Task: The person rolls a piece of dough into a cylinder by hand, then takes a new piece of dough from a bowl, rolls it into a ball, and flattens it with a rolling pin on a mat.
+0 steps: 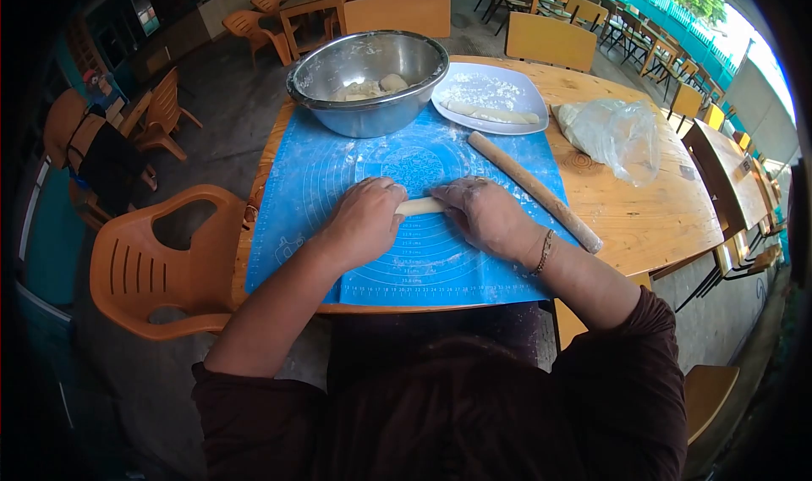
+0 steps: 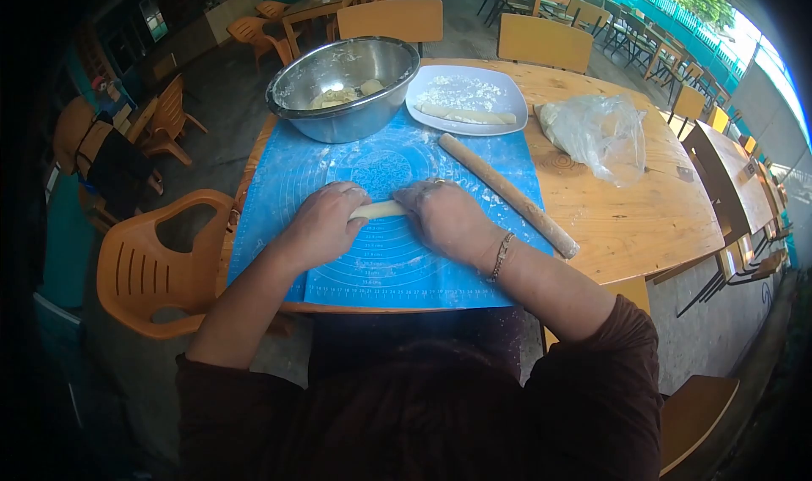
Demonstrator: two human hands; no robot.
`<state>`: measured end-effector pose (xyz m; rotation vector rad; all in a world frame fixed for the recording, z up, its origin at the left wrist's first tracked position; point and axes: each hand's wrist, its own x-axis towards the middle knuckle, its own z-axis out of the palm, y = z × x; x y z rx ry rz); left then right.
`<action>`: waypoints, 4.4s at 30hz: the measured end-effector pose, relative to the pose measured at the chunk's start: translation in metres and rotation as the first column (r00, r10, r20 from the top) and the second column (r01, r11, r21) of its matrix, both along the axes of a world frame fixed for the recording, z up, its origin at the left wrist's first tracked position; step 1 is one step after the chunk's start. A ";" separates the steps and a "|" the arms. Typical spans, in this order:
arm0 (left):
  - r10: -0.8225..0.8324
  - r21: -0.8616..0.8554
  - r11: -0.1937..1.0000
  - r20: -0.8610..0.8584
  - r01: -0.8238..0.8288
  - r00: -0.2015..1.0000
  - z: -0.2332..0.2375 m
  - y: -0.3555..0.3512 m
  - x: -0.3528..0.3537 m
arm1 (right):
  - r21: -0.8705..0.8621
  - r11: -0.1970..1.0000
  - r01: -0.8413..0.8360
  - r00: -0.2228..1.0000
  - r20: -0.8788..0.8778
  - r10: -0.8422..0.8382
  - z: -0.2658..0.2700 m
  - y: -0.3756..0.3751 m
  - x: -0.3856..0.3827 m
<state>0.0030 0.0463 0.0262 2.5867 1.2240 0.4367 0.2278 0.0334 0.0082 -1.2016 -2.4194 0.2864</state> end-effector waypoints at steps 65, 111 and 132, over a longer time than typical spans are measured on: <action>-0.094 -0.032 0.994 0.225 0.104 0.970 0.018 -0.039 -0.017 | -0.173 0.982 -0.074 0.985 -0.168 0.045 0.030 -0.038 0.010; -0.084 0.054 0.995 0.027 0.082 0.996 0.000 -0.057 -0.027 | 0.120 0.992 0.031 0.999 0.017 -0.034 0.007 -0.070 0.015; -0.209 -0.015 0.977 0.092 0.212 0.973 0.051 0.046 0.061 | -0.676 0.737 0.031 0.784 -0.440 -0.437 0.052 -0.005 0.094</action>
